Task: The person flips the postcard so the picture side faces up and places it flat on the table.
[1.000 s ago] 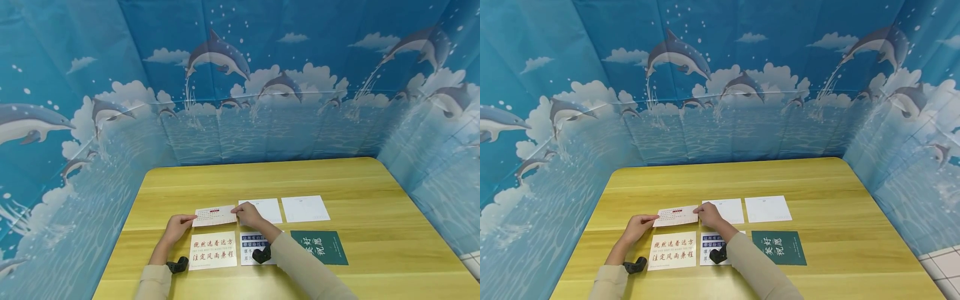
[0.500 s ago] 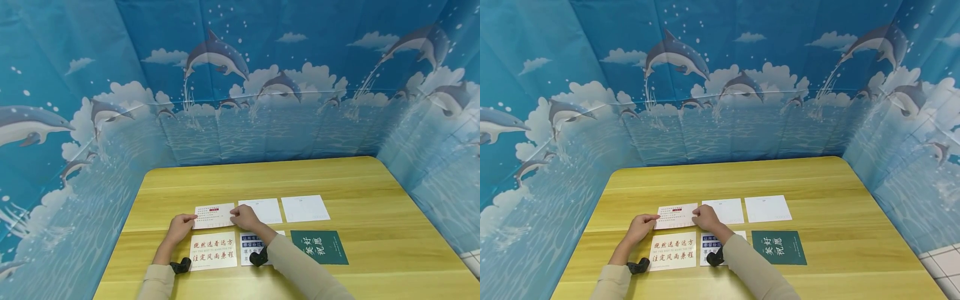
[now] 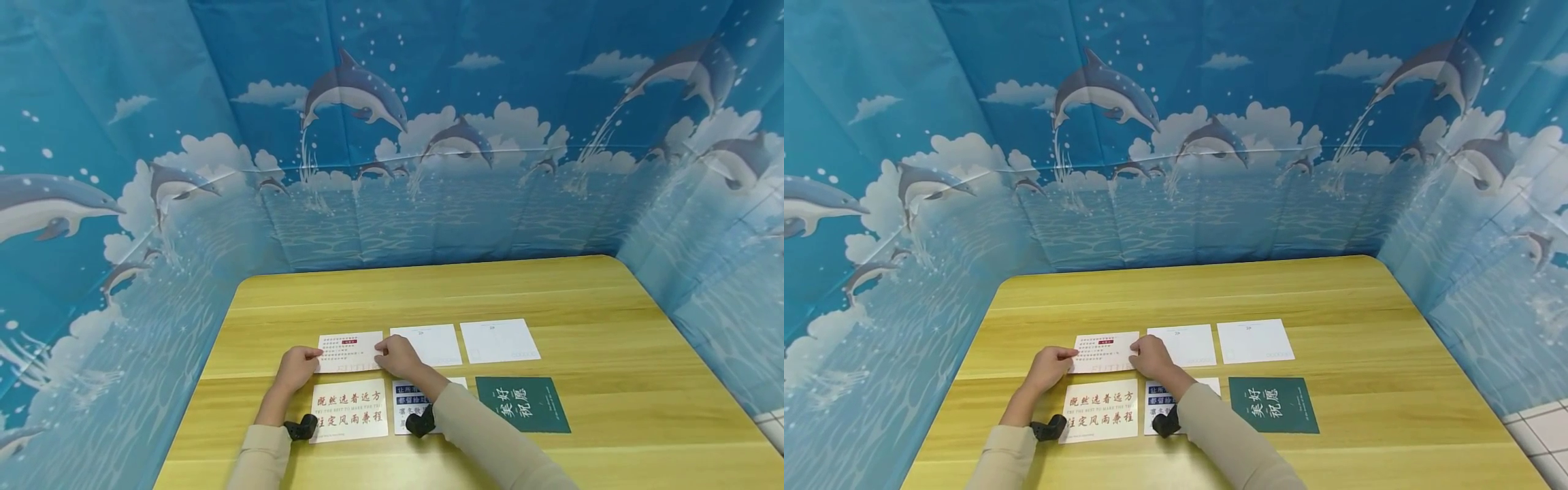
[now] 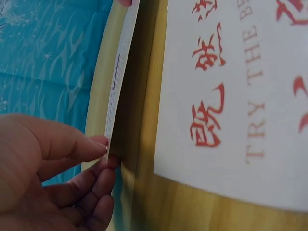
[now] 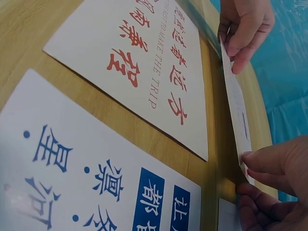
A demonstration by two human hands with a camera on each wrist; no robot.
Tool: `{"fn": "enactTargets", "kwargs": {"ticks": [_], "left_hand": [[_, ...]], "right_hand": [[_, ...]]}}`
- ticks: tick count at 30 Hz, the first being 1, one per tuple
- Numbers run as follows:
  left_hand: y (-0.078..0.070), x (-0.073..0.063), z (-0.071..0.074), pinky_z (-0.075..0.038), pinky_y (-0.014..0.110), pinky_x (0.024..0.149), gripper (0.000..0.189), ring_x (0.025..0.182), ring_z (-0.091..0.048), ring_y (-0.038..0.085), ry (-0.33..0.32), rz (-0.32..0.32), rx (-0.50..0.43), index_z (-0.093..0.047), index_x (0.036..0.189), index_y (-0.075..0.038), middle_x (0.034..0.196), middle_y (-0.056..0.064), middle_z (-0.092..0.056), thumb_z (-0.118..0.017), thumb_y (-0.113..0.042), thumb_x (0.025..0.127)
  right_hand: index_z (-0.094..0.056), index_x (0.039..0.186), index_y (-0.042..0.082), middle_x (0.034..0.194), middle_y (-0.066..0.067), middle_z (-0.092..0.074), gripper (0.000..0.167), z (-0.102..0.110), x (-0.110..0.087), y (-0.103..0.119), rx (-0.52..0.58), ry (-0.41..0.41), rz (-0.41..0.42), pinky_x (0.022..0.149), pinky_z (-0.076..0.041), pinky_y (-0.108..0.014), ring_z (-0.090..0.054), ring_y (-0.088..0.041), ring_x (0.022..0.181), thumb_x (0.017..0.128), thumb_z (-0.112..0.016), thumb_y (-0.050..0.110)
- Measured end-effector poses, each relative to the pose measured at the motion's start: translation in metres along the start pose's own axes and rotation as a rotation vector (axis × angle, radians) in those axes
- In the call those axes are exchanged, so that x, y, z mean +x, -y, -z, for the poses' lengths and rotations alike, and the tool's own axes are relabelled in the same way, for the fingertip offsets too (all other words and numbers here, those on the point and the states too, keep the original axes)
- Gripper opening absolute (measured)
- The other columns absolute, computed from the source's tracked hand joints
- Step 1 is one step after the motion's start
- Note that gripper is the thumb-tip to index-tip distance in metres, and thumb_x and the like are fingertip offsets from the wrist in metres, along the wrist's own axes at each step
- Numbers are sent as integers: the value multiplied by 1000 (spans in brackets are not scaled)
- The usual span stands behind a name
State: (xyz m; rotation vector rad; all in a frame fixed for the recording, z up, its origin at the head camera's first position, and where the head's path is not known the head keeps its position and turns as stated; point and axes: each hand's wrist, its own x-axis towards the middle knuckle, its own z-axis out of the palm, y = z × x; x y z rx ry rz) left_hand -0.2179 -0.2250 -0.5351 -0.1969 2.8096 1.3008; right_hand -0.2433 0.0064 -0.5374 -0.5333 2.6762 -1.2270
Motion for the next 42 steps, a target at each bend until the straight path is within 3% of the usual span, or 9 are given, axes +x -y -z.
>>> {"fn": "enactTargets", "kwargs": {"ticks": [9,14,18,24,31,38,42], "left_hand": [[-3,-3,-5,-37,26,49,29,61,-48,16,-30,10,51,-65,106,6,96,16,-65,-57,2,79],[-1,-5,-5,-49,37,66,31,84,-57,27,-15,-29,74,-64,108,7,99,17,-63,-64,1,78],[0,-7,-5,-47,46,80,33,100,-54,36,-4,-42,86,-63,108,8,108,22,-61,-66,3,76],[1,-5,-6,-47,42,78,32,94,-55,31,-24,-24,97,-64,107,7,104,18,-62,-67,4,75],[1,-7,-6,-49,40,74,27,91,-57,29,-22,-13,72,-66,105,5,98,14,-64,-66,4,78],[0,-8,-4,-49,41,75,26,91,-57,29,-17,-30,40,-66,104,6,97,14,-64,-65,4,79],[1,-10,-2,-49,37,68,23,87,-57,27,-14,-31,10,-65,105,6,95,13,-64,-62,0,83]], "right_hand": [[-65,106,-6,52,-2,-48,26,-2,-4,5,-15,-31,-48,41,-29,-19,-33,-8,42,82,-60,2],[-66,107,-5,70,-8,-60,26,-6,-4,4,-80,-48,-54,47,-38,-21,-43,-9,50,82,-63,2],[-66,107,-4,85,-15,-63,26,-6,-3,4,-121,-50,-44,53,-42,-23,-47,-12,59,81,-63,2],[-68,103,-2,91,-17,-65,25,-7,-3,4,-186,-63,-8,59,-42,-25,-48,-13,64,79,-62,0],[-67,71,3,73,-9,-57,8,-8,-3,7,-356,-92,31,71,-45,-34,-52,-21,75,75,-60,-1],[-67,73,5,72,-7,-54,7,-7,-4,9,-378,-86,25,70,-44,-35,-51,-22,75,75,-62,1],[-70,86,0,81,-9,-59,11,-1,-6,8,-308,-90,25,73,-47,-35,-54,-23,81,78,-64,3]]}}
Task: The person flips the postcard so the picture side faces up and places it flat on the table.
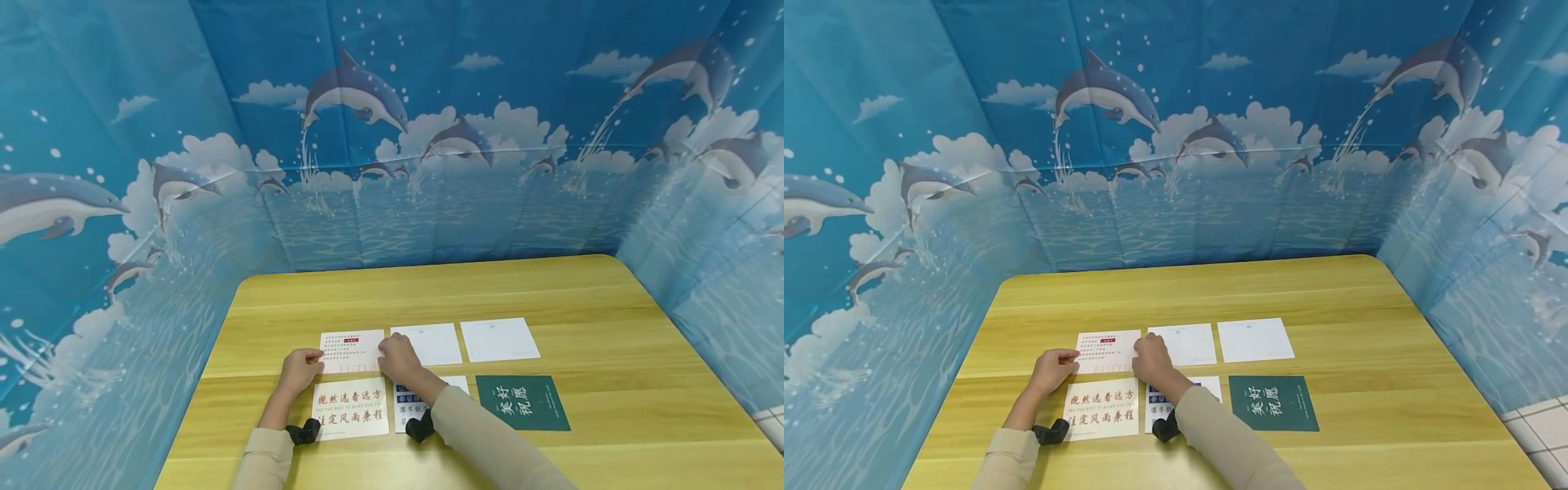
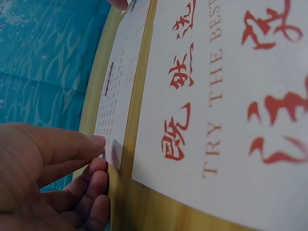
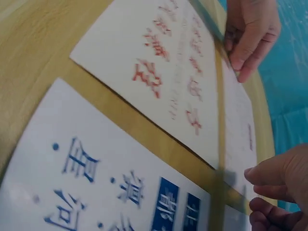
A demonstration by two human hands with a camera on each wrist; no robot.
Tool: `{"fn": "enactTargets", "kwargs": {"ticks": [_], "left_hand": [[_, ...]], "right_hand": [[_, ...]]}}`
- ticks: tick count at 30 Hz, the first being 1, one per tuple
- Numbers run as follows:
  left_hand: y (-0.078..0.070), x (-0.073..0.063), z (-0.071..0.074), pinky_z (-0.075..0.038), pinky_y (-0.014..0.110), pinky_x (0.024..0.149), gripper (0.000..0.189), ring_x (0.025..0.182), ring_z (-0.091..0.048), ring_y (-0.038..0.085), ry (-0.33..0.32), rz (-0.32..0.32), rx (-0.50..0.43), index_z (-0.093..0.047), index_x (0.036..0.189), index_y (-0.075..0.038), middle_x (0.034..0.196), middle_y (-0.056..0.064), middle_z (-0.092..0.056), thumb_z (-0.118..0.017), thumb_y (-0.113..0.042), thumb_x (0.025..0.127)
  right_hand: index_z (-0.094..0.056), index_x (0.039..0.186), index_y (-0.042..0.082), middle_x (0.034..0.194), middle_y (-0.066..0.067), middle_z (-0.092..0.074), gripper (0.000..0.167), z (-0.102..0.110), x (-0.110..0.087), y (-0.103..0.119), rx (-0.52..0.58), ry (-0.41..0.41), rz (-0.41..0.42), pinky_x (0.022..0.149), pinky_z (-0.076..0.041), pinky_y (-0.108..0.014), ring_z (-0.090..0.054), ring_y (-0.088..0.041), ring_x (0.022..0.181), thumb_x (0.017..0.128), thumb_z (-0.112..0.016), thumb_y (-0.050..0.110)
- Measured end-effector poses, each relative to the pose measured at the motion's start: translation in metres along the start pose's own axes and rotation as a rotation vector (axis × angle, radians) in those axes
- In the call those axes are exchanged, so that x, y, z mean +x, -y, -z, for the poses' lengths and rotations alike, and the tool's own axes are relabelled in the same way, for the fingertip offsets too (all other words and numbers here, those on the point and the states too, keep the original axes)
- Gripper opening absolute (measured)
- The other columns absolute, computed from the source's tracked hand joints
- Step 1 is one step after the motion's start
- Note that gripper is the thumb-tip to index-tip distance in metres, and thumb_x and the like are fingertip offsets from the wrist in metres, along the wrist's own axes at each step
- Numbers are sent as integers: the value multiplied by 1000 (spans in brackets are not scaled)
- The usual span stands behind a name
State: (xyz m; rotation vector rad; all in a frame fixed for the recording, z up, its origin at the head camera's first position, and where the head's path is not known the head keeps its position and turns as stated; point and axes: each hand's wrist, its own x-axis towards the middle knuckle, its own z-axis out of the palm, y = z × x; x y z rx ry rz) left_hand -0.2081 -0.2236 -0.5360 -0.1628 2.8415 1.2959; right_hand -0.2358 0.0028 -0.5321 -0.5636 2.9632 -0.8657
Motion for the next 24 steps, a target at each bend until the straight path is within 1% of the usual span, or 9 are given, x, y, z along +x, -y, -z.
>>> {"fn": "enactTargets", "kwargs": {"ticks": [3,6,7,9,12,15,16,19,24], "left_hand": [[-1,-1,1,-48,32,62,22,84,-58,25,-41,9,-30,-65,105,6,93,12,-64,-58,-5,88],[-5,-4,1,-48,29,60,23,85,-59,25,-102,7,-66,-65,106,5,95,14,-64,-55,-8,90],[-7,-5,1,-47,29,59,23,85,-59,25,-114,8,-84,-65,107,5,95,15,-64,-54,-7,91],[-12,-9,0,-48,30,62,24,87,-59,26,-123,2,-111,-64,108,6,97,16,-64,-53,-7,91],[-24,-13,-7,-49,34,69,27,91,-58,28,-110,1,-162,-61,111,8,99,16,-64,-53,-7,90],[-38,-16,-17,-49,37,76,28,92,-58,29,-103,-16,-196,-60,112,9,98,16,-64,-54,-7,90],[-42,-17,-21,-49,37,77,28,92,-59,29,-99,-26,-203,-60,112,9,97,17,-64,-55,-7,89],[-53,-17,-34,-49,39,79,28,92,-60,29,-77,-63,-208,-59,112,10,97,17,-64,-55,-7,90],[-69,-16,-57,-49,38,80,31,94,-60,30,-5,-109,-219,-56,115,12,100,18,-64,-53,-6,90]], "right_hand": [[-68,99,-3,86,-9,-59,21,9,-3,-7,90,-25,-19,70,-48,-35,-54,-23,81,80,-64,4],[-67,100,-4,83,-7,-59,21,20,-7,-16,159,-65,-39,66,-47,-34,-55,-21,77,80,-64,3],[-67,100,-4,83,-7,-60,21,24,-9,-19,178,-76,-48,66,-47,-34,-55,-21,76,81,-64,3],[-66,100,-5,82,-7,-61,21,31,-15,-25,204,-107,-57,66,-48,-36,-57,-21,76,81,-65,4],[-65,103,-6,82,-7,-62,24,38,-25,-35,234,-137,-106,68,-48,-37,-58,-21,77,81,-65,5],[-64,106,-6,84,-7,-63,28,45,-33,-45,250,-154,-151,70,-49,-37,-59,-23,80,81,-64,5],[-64,107,-5,86,-7,-64,28,47,-36,-47,258,-159,-175,72,-49,-37,-59,-23,82,81,-64,6],[-63,106,-6,88,-9,-64,27,53,-45,-57,289,-189,-211,74,-49,-39,-60,-25,85,81,-63,5],[-63,104,-9,88,-11,-65,25,63,-55,-73,321,-247,-245,75,-49,-40,-60,-27,85,83,-62,3]]}}
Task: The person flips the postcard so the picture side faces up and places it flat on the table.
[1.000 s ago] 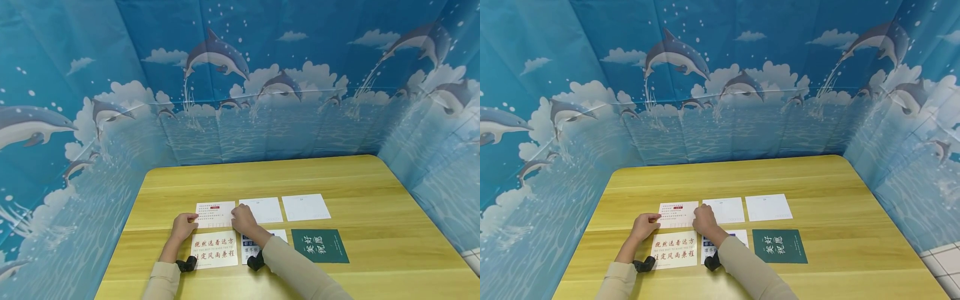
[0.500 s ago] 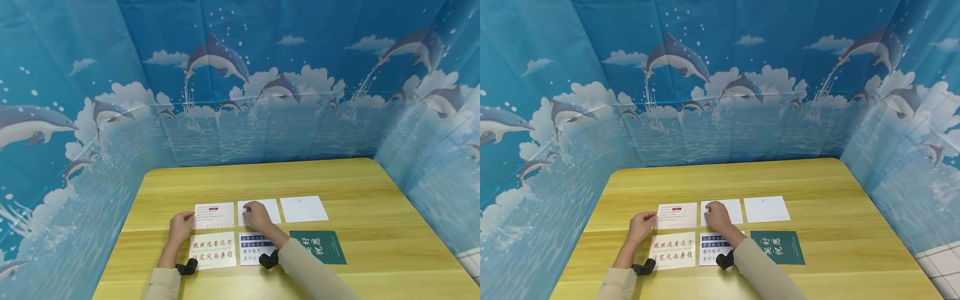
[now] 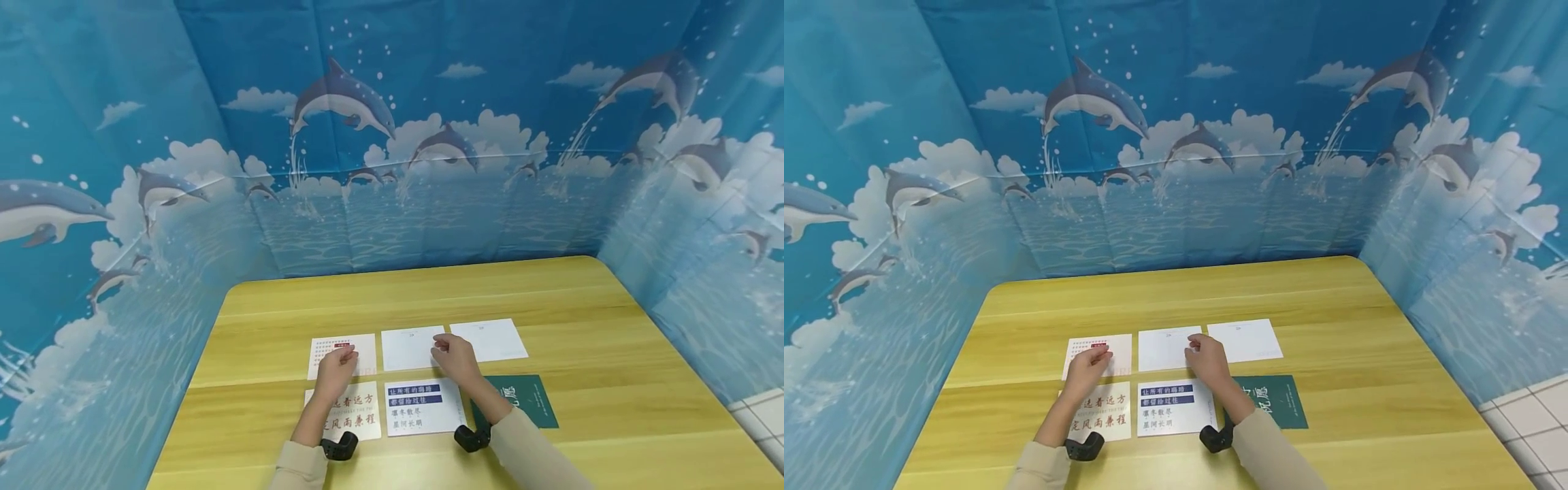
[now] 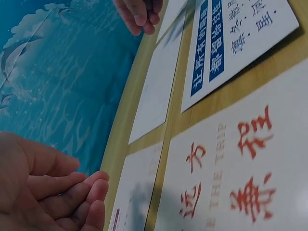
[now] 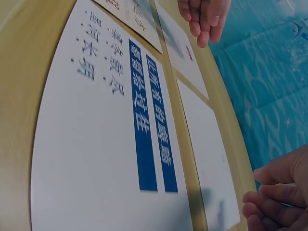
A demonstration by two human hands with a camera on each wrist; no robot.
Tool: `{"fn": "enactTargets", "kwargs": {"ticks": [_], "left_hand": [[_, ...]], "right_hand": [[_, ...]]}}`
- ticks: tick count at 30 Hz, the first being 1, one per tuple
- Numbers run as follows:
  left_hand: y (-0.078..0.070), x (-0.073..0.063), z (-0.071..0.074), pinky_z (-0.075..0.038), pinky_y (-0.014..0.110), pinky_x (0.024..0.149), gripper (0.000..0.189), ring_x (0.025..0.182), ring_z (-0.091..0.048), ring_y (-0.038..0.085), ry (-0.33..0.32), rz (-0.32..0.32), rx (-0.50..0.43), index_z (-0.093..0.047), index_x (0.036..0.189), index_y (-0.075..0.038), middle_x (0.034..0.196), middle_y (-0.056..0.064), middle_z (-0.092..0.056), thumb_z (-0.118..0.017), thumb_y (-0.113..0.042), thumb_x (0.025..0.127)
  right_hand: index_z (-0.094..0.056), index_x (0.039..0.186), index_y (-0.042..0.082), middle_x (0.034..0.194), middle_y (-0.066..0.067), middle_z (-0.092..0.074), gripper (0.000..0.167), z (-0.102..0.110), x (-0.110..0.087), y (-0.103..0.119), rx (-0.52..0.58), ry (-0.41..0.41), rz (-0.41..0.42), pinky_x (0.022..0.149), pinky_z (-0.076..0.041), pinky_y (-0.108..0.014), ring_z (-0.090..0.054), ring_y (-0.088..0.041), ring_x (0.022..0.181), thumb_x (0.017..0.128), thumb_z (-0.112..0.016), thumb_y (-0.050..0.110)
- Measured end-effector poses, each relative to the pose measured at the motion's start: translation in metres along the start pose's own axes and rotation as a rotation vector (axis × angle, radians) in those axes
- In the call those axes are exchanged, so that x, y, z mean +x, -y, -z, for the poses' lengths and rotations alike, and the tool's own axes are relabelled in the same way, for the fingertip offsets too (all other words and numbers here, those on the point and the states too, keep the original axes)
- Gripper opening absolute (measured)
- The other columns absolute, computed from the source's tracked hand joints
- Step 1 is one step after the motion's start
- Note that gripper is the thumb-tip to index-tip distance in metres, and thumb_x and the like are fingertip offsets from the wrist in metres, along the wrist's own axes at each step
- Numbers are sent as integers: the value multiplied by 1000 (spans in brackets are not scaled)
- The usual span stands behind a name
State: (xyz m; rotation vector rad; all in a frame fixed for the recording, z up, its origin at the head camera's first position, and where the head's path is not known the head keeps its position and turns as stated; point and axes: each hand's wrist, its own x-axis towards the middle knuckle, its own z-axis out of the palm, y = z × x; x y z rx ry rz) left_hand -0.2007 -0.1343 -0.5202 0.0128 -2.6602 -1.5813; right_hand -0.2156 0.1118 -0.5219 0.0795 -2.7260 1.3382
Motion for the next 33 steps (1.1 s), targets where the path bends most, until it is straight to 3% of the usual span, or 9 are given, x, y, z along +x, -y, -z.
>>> {"fn": "enactTargets", "kwargs": {"ticks": [5,8,11,14,19,21,23,26,33], "left_hand": [[-3,2,-20,-50,38,79,31,95,-59,33,60,-57,25,-53,116,15,102,21,-63,-51,-2,90],[-6,4,-27,-50,37,79,32,96,-59,32,69,-50,39,-53,117,14,104,22,-62,-50,-2,90],[-9,5,-33,-51,31,67,33,82,-60,25,80,-44,30,-52,119,14,101,23,-62,-48,-2,90],[-10,7,-38,-45,24,55,32,66,-51,15,79,-65,42,-54,117,14,100,24,-61,-48,0,88],[-11,9,-43,-32,21,46,17,51,-36,11,80,-90,116,-62,89,12,70,17,-55,-48,4,84],[-12,9,-45,-29,20,44,14,47,-32,11,76,-97,142,-54,72,8,56,8,-41,-47,5,84],[-13,8,-46,-27,20,43,21,46,-30,10,72,-96,158,-46,64,0,53,0,-31,-47,5,84],[-15,7,-48,-25,20,42,31,45,-29,10,65,-97,184,-34,59,-8,51,-3,-26,-46,5,84],[-16,7,-52,-26,20,41,34,44,-29,11,45,-94,196,-32,59,-10,51,-1,-27,-45,6,85]], "right_hand": [[-63,104,-10,88,-13,-64,25,8,3,-7,-10,-15,-24,73,-50,-39,-60,-27,84,83,-61,4],[-63,102,-11,87,-13,-64,24,12,6,-10,-29,-16,-22,72,-50,-39,-60,-27,82,83,-61,4],[-63,101,-11,86,-14,-64,23,15,8,-12,-44,-20,-18,70,-50,-39,-60,-26,80,83,-61,3],[-64,100,-11,84,-13,-64,23,16,10,-15,-55,-19,-29,68,-50,-37,-58,-24,77,83,-60,3],[-64,101,-10,83,-12,-63,23,15,12,-18,-77,-9,-64,65,-48,-34,-56,-21,74,83,-60,4],[-64,101,-10,83,-12,-63,23,14,13,-18,-95,-8,-77,65,-48,-35,-55,-21,74,83,-60,5],[-64,100,-10,83,-13,-63,23,13,12,-19,-109,-3,-91,67,-48,-36,-55,-22,74,83,-61,5],[-64,101,-10,89,-15,-64,24,12,9,-19,-108,8,-118,73,-50,-40,-59,-26,82,83,-62,5],[-64,102,-10,96,-18,-65,24,9,7,-19,-75,-7,-133,77,-49,-42,-60,-32,92,83,-62,5]]}}
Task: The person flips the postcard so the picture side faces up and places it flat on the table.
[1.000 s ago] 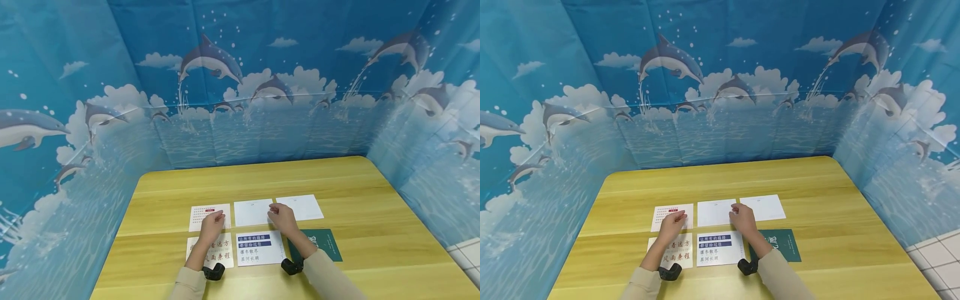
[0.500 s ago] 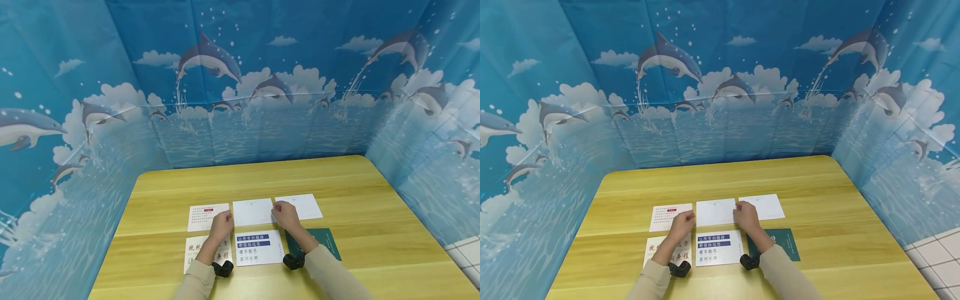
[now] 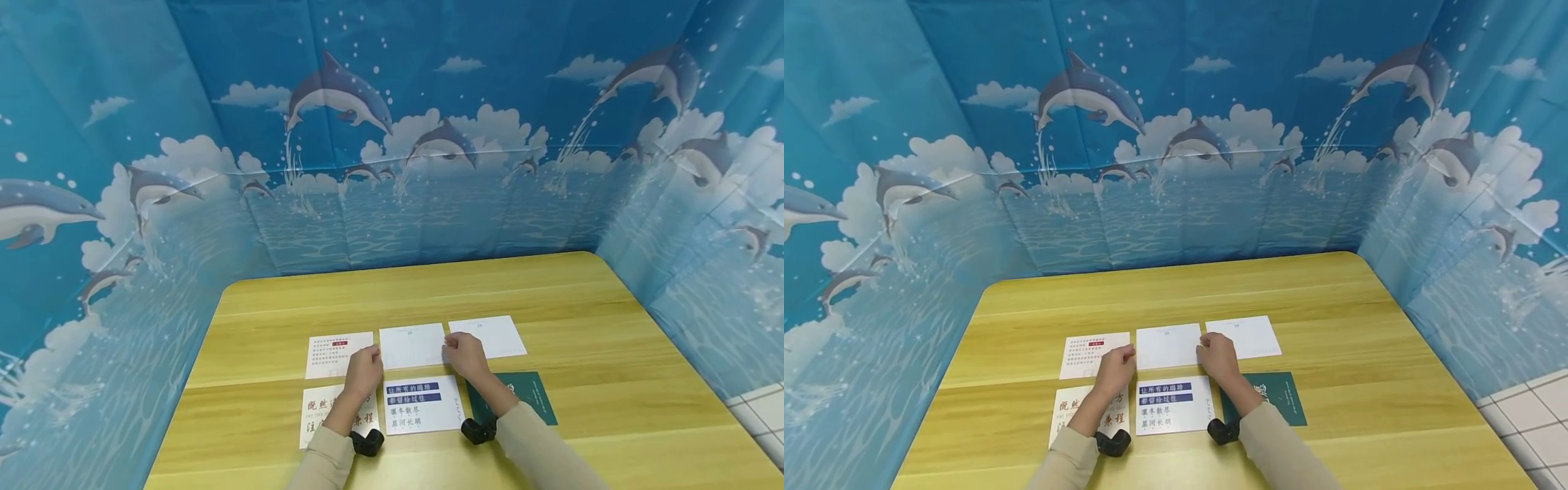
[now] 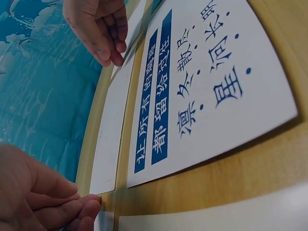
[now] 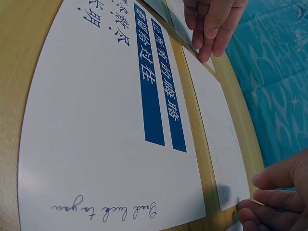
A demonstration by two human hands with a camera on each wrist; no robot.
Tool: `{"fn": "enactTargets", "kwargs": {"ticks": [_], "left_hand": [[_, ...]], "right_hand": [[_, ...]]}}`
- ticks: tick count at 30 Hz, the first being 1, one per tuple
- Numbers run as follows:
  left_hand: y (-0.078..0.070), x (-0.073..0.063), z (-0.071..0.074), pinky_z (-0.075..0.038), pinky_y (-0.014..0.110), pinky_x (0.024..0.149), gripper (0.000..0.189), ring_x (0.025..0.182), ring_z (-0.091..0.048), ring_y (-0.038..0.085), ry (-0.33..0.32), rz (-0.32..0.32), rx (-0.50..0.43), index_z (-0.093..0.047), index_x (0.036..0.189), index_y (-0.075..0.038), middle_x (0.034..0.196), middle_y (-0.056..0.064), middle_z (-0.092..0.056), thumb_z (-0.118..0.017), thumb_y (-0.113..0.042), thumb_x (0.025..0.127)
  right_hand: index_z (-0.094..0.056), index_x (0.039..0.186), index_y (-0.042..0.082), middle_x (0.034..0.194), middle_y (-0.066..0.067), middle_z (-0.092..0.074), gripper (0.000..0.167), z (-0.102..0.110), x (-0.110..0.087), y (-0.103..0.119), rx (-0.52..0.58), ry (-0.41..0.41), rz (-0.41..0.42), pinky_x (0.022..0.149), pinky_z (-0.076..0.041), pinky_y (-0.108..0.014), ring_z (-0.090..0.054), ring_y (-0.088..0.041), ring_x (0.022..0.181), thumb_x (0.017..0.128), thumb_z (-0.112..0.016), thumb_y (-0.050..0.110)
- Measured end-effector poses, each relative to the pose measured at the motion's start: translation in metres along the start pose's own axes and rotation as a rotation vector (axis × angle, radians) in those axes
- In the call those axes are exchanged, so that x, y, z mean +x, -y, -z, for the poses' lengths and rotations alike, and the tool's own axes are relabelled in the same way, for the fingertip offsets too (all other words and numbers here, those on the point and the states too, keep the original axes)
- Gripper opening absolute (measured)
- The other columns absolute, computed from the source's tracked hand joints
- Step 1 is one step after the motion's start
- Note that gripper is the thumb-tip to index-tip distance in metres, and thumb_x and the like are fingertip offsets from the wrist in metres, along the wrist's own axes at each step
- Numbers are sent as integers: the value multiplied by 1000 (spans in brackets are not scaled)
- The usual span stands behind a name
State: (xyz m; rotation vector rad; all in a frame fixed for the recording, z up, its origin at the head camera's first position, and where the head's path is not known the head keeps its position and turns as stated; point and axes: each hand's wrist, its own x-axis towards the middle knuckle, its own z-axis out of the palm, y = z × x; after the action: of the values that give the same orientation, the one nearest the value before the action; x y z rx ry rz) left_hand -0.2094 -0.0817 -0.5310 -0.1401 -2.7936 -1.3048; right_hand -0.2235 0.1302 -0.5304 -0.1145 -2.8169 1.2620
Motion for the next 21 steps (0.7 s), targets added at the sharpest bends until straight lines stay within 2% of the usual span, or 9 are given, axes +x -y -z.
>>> {"fn": "enactTargets", "kwargs": {"ticks": [2,3,5,7,9,11,15,18,21], "left_hand": [[1,0,-1,-30,22,43,31,46,-34,15,0,0,6,-36,59,-6,52,3,-32,-45,5,86],[1,0,-1,-36,24,46,26,50,-43,18,-5,-3,9,-44,61,-2,55,6,-41,-46,6,86],[2,-1,-2,-48,30,58,17,69,-59,26,-8,4,1,-58,75,7,71,16,-59,-46,5,87],[2,-2,-4,-50,37,73,21,94,-60,33,-4,27,-18,-62,98,12,97,22,-64,-46,4,88],[2,-3,-5,-48,42,82,29,109,-53,36,-14,44,-43,-57,113,13,113,24,-58,-46,4,88],[2,-3,-6,-46,42,85,30,110,-53,36,-20,62,-69,-57,114,12,114,24,-58,-46,4,88],[4,-3,-6,-46,44,85,27,106,-55,37,-68,57,-100,-61,108,12,106,24,-61,-50,6,84],[4,-1,-6,-50,40,76,22,90,-60,32,-84,66,-114,-65,98,10,92,21,-64,-53,7,80],[5,0,-6,-48,34,67,20,77,-56,24,-86,70,-107,-66,92,8,80,14,-62,-59,8,74]], "right_hand": [[-64,101,-9,96,-18,-65,23,-1,0,0,11,-4,-9,77,-49,-42,-61,-31,91,83,-62,6],[-64,101,-9,95,-18,-65,23,-2,1,0,19,-5,-15,76,-50,-42,-61,-31,90,84,-61,6],[-65,100,-9,93,-17,-65,22,-3,1,0,34,-12,-31,74,-50,-41,-61,-29,87,84,-61,6],[-65,99,-8,91,-16,-65,22,-5,1,-1,48,-19,-39,72,-50,-40,-61,-28,85,83,-60,6],[-66,99,-8,90,-16,-65,21,-6,0,-2,61,-28,-43,71,-50,-39,-60,-26,82,83,-60,6],[-66,99,-8,90,-16,-65,21,-8,0,-2,65,-38,-40,70,-50,-39,-60,-26,81,83,-60,5],[-67,97,-7,89,-16,-65,20,-10,0,-3,67,-59,-45,70,-51,-39,-60,-25,80,84,-59,5],[-67,95,-6,88,-16,-65,18,-10,-1,-2,75,-70,-59,68,-51,-38,-60,-25,79,85,-59,5],[-68,93,-6,88,-16,-65,17,-10,-1,-2,83,-77,-68,67,-51,-38,-59,-24,78,85,-58,5]]}}
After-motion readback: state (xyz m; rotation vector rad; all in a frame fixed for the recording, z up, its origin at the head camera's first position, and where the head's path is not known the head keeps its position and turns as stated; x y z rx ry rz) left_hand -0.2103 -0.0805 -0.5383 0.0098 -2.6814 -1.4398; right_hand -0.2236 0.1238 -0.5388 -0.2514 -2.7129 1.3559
